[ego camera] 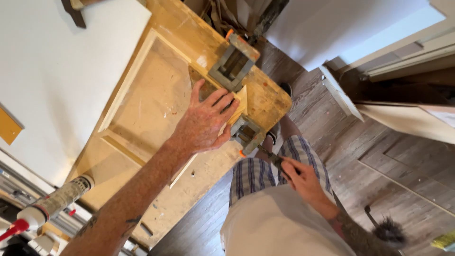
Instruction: Assembling a wooden frame using a corner clamp, hammer, and screwdriver
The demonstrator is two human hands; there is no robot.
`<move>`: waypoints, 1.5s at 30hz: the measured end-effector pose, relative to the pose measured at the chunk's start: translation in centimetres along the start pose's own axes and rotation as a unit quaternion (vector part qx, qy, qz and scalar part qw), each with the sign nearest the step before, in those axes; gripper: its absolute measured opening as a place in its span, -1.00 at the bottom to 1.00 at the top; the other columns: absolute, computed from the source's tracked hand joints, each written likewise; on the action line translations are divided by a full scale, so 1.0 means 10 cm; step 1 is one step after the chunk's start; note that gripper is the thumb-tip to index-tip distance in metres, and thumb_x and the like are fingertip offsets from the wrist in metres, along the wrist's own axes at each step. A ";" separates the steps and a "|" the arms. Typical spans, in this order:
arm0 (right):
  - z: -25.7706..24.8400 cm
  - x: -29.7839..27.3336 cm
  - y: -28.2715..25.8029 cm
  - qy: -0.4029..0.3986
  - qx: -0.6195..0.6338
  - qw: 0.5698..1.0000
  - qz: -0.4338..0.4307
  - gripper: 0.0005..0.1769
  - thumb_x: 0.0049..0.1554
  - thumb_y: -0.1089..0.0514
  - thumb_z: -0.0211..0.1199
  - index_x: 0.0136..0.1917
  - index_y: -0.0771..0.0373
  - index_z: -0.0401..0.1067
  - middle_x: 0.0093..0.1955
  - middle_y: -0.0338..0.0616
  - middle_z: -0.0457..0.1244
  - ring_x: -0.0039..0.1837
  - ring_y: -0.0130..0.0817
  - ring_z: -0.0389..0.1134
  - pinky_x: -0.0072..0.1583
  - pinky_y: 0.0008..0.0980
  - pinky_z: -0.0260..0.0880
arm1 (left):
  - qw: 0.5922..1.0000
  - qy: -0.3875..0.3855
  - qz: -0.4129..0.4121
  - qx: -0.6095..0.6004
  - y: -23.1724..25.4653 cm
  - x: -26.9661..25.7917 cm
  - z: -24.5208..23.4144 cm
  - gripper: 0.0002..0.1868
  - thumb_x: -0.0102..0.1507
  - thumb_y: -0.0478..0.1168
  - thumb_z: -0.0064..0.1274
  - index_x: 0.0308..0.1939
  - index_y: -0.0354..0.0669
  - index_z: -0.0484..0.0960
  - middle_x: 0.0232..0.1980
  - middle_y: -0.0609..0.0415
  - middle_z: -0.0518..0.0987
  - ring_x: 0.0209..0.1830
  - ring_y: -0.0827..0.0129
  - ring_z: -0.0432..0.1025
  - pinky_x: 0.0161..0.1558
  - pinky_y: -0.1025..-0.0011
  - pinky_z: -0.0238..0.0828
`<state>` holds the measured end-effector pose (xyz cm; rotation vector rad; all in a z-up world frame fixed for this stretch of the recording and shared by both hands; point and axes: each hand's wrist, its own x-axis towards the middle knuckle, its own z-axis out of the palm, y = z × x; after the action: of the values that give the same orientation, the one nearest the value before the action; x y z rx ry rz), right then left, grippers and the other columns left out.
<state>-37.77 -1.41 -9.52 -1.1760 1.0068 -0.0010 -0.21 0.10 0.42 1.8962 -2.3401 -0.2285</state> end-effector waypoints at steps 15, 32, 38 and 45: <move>0.14 0.57 -0.92 -0.238 -0.164 0.948 0.133 -0.33 0.27 0.04 0.28 -0.62 0.13 0.19 -0.72 -0.26 0.02 -0.67 -0.54 -0.09 -0.56 -0.48 -0.05 | 0.999 -0.019 -0.034 0.012 0.01 -0.04 0.05 -0.39 0.02 0.00 0.16 0.15 -0.11 0.61 0.11 0.02 0.48 0.33 0.21 0.28 0.37 -0.35 -0.05; 0.10 0.90 -0.64 -0.433 0.060 0.839 0.325 -0.47 0.23 0.21 0.24 -0.50 0.20 0.10 -0.61 -0.14 -0.02 -0.57 -0.41 -0.03 -0.46 -0.39 -0.03 | 0.989 -0.081 -0.105 0.071 0.24 0.17 -0.14 -0.62 0.17 -0.22 -0.01 0.06 -0.19 0.58 0.11 0.04 0.48 0.36 0.17 0.30 0.48 -0.24 0.02; 0.07 0.88 -1.03 -0.424 -0.073 0.877 0.215 -0.55 0.19 -0.04 0.35 -0.39 0.25 0.37 -0.48 -0.09 0.23 -0.43 -0.33 0.31 -0.32 -0.33 0.30 | 0.975 -0.059 -0.181 0.114 0.59 0.22 -0.16 -0.62 0.20 -0.21 0.15 0.11 -0.11 0.60 0.15 0.01 0.47 0.41 0.15 0.29 0.51 -0.27 0.00; -0.18 1.59 -1.96 -0.181 -0.346 0.822 -0.415 -0.48 0.12 -0.32 0.41 -0.05 0.18 0.51 -0.16 -0.11 0.35 -0.03 -0.20 0.43 0.05 -0.29 0.47 | 0.899 0.122 -0.420 -0.011 0.94 -0.06 0.19 -0.32 0.03 -0.05 0.41 0.19 -0.14 0.57 0.25 -0.05 0.45 0.40 0.09 0.32 0.43 0.07 0.23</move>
<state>-20.22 -19.01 -5.01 -2.1235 0.0594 -0.1065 -9.41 2.70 0.38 2.6147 -1.2364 -0.0731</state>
